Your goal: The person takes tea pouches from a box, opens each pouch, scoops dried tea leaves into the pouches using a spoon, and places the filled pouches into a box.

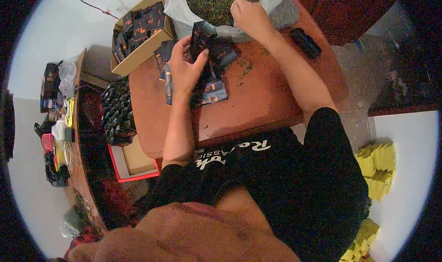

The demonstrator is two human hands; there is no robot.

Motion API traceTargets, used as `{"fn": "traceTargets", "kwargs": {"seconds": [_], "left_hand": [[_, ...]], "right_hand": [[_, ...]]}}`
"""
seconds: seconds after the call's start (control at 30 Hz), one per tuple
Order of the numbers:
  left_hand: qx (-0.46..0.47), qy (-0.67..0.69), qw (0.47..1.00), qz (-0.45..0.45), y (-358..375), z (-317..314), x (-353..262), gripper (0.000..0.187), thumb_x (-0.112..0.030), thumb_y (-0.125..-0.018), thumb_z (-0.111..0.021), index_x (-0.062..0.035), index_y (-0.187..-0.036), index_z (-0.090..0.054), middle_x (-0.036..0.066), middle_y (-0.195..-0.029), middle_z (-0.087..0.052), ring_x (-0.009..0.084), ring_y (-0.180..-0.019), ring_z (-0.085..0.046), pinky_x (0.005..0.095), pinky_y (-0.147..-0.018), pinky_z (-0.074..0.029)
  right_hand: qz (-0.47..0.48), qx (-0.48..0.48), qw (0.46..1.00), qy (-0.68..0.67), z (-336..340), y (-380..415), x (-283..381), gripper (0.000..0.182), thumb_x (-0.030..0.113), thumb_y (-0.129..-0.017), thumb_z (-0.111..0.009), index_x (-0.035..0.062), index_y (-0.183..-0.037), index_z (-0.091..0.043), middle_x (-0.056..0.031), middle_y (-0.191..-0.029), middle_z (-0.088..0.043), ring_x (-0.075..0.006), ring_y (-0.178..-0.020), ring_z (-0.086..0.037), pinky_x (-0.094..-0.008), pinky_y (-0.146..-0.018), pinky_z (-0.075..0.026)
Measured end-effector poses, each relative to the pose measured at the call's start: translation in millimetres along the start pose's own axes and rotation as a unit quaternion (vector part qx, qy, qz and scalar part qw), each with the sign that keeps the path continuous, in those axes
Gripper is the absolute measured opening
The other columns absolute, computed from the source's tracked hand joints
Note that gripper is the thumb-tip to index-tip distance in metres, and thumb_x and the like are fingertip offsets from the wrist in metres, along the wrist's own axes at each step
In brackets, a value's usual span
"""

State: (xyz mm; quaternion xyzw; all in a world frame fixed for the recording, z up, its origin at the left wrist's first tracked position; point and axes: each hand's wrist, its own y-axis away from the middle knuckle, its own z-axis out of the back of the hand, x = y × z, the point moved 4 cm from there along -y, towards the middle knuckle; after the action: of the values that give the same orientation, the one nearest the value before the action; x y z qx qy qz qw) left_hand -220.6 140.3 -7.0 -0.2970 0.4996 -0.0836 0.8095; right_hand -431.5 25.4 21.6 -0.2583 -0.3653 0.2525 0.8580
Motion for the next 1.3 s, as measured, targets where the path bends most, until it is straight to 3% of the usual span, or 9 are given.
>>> {"fn": "traceTargets", "kwargs": {"seconds": [0.07, 0.27, 0.47, 0.77, 0.87, 0.9, 1.0, 1.2, 1.3], "left_hand": [[0.003, 0.001, 1.0, 0.002, 1, 0, -1, 0.047, -0.015, -0.072, -0.078, -0.0012, -0.113, -0.06, 0.015, -0.105, -0.063, 0.0282, -0.099, -0.063, 0.0354, -0.087, -0.049], [0.003, -0.012, 1.0, -0.01, 0, 0, -7, 0.046, -0.014, -0.072, -0.077, -0.0005, -0.112, -0.059, 0.014, -0.104, -0.063, 0.0268, -0.097, -0.062, 0.0345, -0.087, -0.049], [0.02, -0.016, 1.0, 0.003, 1, 0, -2, 0.051, -0.013, -0.074, -0.079, 0.0006, -0.118, -0.058, 0.014, -0.111, -0.063, 0.0237, -0.1, -0.062, 0.0341, -0.089, -0.049], [0.003, -0.007, 1.0, 0.012, 0, 0, 4, 0.048, -0.017, -0.071, -0.078, -0.0008, -0.113, -0.06, 0.015, -0.106, -0.064, 0.0282, -0.1, -0.062, 0.0363, -0.089, -0.048], [0.004, -0.019, 1.0, 0.023, 0, 2, -2, 0.047, -0.018, -0.072, -0.078, -0.0016, -0.112, -0.06, 0.015, -0.106, -0.064, 0.0287, -0.1, -0.062, 0.0369, -0.089, -0.048], [0.002, -0.021, 1.0, 0.022, 0, 1, -2, 0.047, -0.019, -0.072, -0.078, -0.0018, -0.112, -0.06, 0.015, -0.106, -0.064, 0.0288, -0.099, -0.062, 0.037, -0.089, -0.048], [0.014, -0.031, 0.999, 0.021, -1, 1, -3, 0.049, -0.017, -0.075, -0.078, -0.0001, -0.116, -0.059, 0.014, -0.111, -0.063, 0.0252, -0.102, -0.062, 0.0354, -0.09, -0.048], [0.019, -0.027, 0.999, 0.031, -1, 2, -1, 0.05, -0.016, -0.076, -0.078, 0.0006, -0.118, -0.058, 0.014, -0.114, -0.063, 0.0227, -0.103, -0.062, 0.0341, -0.091, -0.048], [0.021, -0.025, 0.998, 0.044, 0, 4, -6, 0.052, -0.017, -0.074, -0.079, -0.0001, -0.118, -0.058, 0.015, -0.113, -0.063, 0.0242, -0.103, -0.062, 0.0351, -0.091, -0.049]], "right_hand": [[-0.116, 0.026, 0.986, -0.12, -4, 3, 0, 0.026, 0.022, -0.095, -0.046, 0.0035, -0.102, -0.063, -0.0084, -0.069, -0.067, -0.0149, -0.059, -0.063, -0.0293, -0.058, -0.052], [-0.28, 0.065, 0.924, -0.252, -12, 5, -5, 0.027, 0.024, -0.094, -0.047, 0.0042, -0.103, -0.063, -0.0075, -0.074, -0.068, -0.0113, -0.059, -0.06, -0.0255, -0.051, -0.048], [-0.317, 0.025, 0.884, -0.343, -11, 6, -10, 0.028, 0.024, -0.095, -0.047, 0.0027, -0.104, -0.063, -0.0079, -0.075, -0.066, -0.0096, -0.057, -0.055, -0.0242, -0.049, -0.045], [-0.281, -0.018, 0.886, -0.367, 4, -7, -25, 0.025, 0.018, -0.095, -0.046, 0.0001, -0.104, -0.062, -0.0126, -0.075, -0.069, -0.014, -0.058, -0.061, -0.0274, -0.052, -0.049], [-0.256, 0.01, 0.888, -0.382, 13, -12, -36, 0.028, 0.024, -0.098, -0.046, 0.003, -0.107, -0.064, -0.0038, -0.076, -0.064, -0.009, -0.058, -0.054, -0.0206, -0.051, -0.043], [-0.243, 0.018, 0.893, -0.379, 18, -12, -36, 0.027, 0.022, -0.099, -0.046, 0.0038, -0.107, -0.064, -0.0048, -0.079, -0.066, -0.0081, -0.061, -0.057, -0.0208, -0.054, -0.046], [-0.3, 0.03, 0.887, -0.35, 40, -19, 12, 0.03, 0.025, -0.101, -0.044, 0.0002, -0.098, -0.061, -0.0073, -0.066, -0.064, -0.0149, -0.049, -0.056, -0.0256, -0.047, -0.046], [-0.186, 0.066, 0.943, -0.269, 46, -7, 58, 0.034, 0.028, -0.102, -0.042, -0.0003, -0.105, -0.06, -0.0085, -0.069, -0.065, -0.0149, -0.052, -0.057, -0.0264, -0.049, -0.048], [-0.014, 0.036, 0.989, -0.141, 39, 11, 86, 0.022, 0.017, -0.096, -0.047, 0.0033, -0.106, -0.062, -0.0123, -0.082, -0.069, -0.0206, -0.067, -0.066, -0.0333, -0.06, -0.052]]}}
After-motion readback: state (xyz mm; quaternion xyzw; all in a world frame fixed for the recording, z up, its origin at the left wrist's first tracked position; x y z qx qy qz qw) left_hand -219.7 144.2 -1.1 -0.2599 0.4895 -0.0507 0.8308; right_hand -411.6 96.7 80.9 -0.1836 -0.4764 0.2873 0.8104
